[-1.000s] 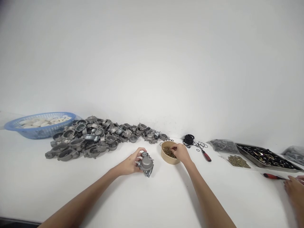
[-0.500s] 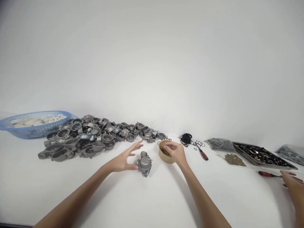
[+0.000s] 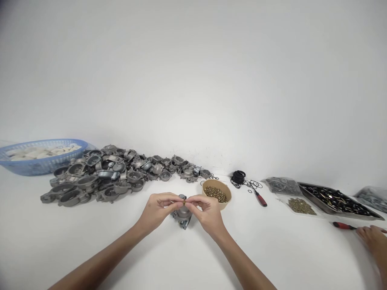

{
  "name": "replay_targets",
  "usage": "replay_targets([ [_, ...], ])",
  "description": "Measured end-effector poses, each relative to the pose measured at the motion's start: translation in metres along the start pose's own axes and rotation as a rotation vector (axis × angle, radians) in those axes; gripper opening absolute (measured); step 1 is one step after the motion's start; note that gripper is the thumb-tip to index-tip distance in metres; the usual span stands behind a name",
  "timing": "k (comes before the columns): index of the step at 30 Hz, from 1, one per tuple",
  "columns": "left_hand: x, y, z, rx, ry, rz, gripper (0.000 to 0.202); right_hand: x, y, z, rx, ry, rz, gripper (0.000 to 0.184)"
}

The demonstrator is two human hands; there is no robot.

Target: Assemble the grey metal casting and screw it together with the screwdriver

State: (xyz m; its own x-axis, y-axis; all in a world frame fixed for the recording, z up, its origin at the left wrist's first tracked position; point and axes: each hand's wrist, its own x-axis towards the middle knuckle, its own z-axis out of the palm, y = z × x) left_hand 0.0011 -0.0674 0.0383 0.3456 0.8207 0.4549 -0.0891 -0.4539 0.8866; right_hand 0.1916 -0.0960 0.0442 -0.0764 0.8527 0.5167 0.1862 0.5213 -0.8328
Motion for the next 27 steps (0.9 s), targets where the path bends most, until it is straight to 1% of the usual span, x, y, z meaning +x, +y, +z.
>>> replay_targets([
  [2, 0.002, -0.001, -0.003, -0.008, 0.021, -0.025, 0.022, 0.002, 0.0, -0.003, -0.051, -0.005, -0.021, 0.014],
  [4, 0.006, 0.002, -0.01, 0.024, 0.038, -0.02, 0.023, 0.005, 0.001, -0.01, -0.113, 0.015, -0.045, 0.016],
  [6, 0.01, 0.006, -0.021, 0.112, -0.001, 0.012, 0.023, 0.008, 0.004, -0.021, -0.212, 0.038, -0.065, 0.017],
  [8, 0.014, 0.011, -0.033, 0.27, -0.145, 0.07, 0.021, 0.012, 0.011, -0.033, -0.35, 0.014, -0.062, 0.015],
  [10, 0.016, 0.013, -0.043, 0.397, -0.302, 0.131, 0.019, 0.013, 0.02, -0.041, -0.471, -0.078, -0.02, 0.013],
  [11, 0.017, 0.013, -0.046, 0.43, -0.359, 0.15, 0.019, 0.013, 0.026, -0.042, -0.513, -0.129, 0.007, 0.013],
  [13, 0.017, 0.011, -0.049, 0.448, -0.431, 0.167, 0.018, 0.012, 0.037, -0.041, -0.558, -0.21, 0.062, 0.013],
  [16, 0.016, 0.007, -0.048, 0.47, -0.473, 0.184, 0.017, 0.01, 0.05, -0.035, -0.608, -0.278, 0.132, 0.016],
  [18, 0.015, 0.006, -0.047, 0.502, -0.485, 0.196, 0.017, 0.008, 0.054, -0.033, -0.649, -0.32, 0.158, 0.019],
  [23, 0.015, 0.005, -0.048, 0.51, -0.485, 0.224, 0.017, 0.006, 0.052, -0.034, -0.769, -0.408, 0.127, 0.033],
  [27, 0.015, 0.006, -0.048, 0.52, -0.496, 0.201, 0.016, 0.006, 0.05, -0.034, -0.826, -0.416, 0.127, 0.036],
])
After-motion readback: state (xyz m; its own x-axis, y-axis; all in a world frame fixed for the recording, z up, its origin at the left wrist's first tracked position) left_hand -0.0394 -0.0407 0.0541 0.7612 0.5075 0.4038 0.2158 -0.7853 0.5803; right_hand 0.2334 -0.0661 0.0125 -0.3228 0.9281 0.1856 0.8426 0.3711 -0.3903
